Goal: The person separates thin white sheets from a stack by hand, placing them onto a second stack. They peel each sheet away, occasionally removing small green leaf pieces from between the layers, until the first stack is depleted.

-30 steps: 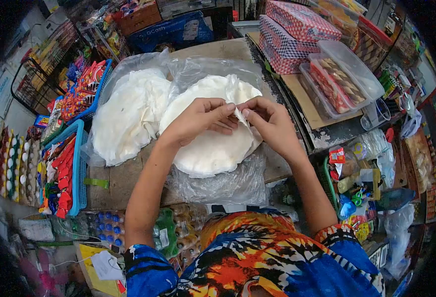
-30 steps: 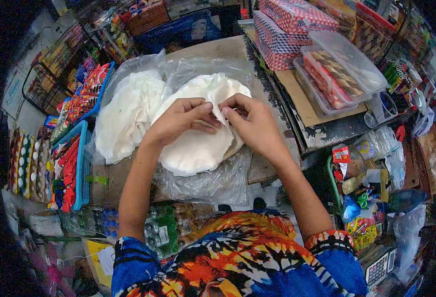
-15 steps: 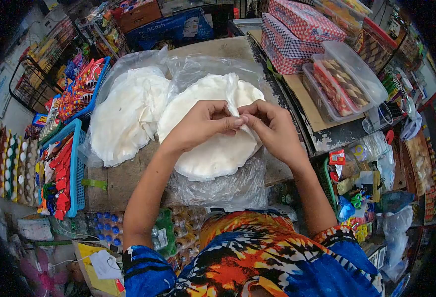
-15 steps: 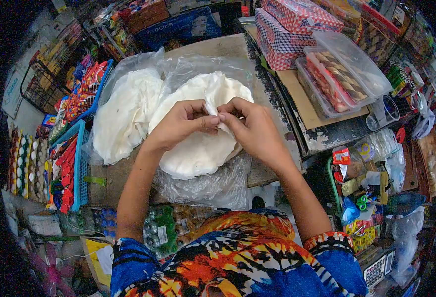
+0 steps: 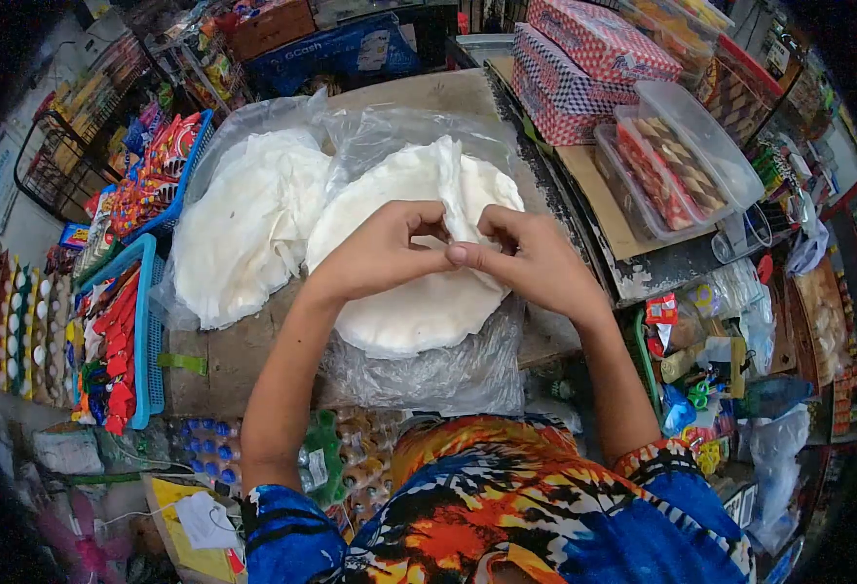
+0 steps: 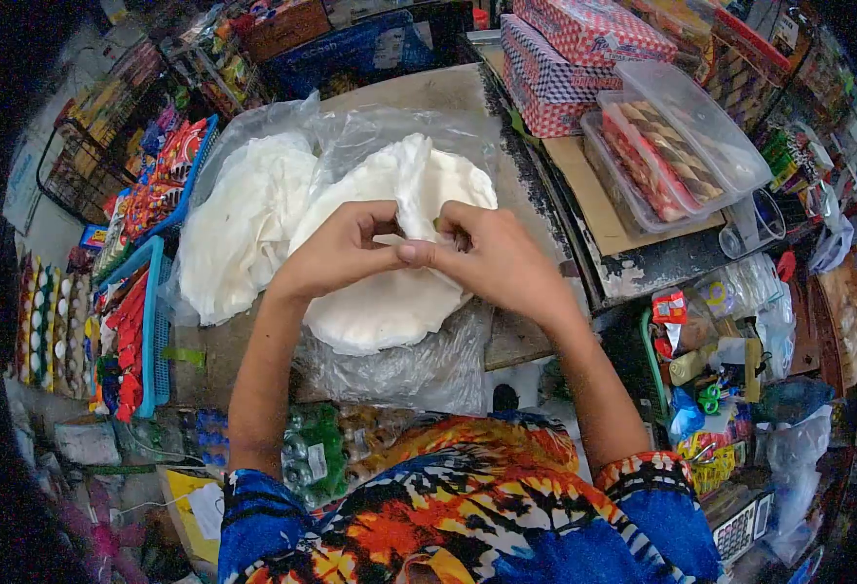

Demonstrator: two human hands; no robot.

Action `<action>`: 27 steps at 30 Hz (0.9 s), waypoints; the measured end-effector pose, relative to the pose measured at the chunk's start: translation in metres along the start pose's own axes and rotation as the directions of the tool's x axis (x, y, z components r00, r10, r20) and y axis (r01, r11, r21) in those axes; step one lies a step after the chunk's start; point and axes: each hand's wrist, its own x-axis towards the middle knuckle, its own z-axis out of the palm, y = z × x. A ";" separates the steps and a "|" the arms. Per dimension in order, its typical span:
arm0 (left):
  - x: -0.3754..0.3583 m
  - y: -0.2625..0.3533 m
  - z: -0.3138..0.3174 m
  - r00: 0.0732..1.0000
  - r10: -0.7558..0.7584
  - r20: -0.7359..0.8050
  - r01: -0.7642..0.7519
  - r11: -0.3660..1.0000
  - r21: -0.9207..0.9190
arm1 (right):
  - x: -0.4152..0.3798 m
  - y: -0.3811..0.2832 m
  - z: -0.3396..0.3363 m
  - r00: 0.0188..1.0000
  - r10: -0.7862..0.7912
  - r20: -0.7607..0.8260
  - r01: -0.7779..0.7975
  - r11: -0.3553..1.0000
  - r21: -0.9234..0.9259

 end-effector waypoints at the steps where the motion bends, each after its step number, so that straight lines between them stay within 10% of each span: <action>1: -0.001 0.002 -0.001 1.000 0.001 -0.001 -0.001 1.000 0.004 | 0.005 0.002 -0.001 0.994 0.025 0.106 -0.040 0.988 0.146; 4: -0.002 0.009 -0.002 0.998 -0.064 0.009 0.064 0.998 -0.027 | 0.010 0.003 0.001 0.973 0.070 0.221 -0.140 0.936 0.323; 9: -0.004 0.008 -0.017 0.978 -0.171 -0.121 0.133 0.954 -0.270 | 0.009 0.041 0.000 0.946 0.042 -0.321 -0.027 0.998 0.049; 13: -0.004 -0.001 -0.033 0.974 -0.196 -0.116 0.156 0.946 -0.285 | 0.003 0.061 -0.013 0.932 0.221 -0.288 -0.202 0.975 0.095; 21: -0.001 0.009 -0.016 0.970 -0.198 -0.144 0.136 0.924 -0.356 | 0.006 -0.002 0.015 0.958 -0.219 -0.185 0.278 0.869 0.408; 25: -0.004 0.010 -0.022 0.950 -0.224 -0.219 0.132 0.920 -0.368 | 0.009 -0.008 0.012 0.957 -0.258 -0.131 0.289 0.878 0.382; 27: -0.006 0.009 -0.031 0.965 -0.227 -0.134 0.087 0.752 -0.653 | 0.008 -0.002 0.007 0.977 -0.209 -0.037 0.207 0.900 0.385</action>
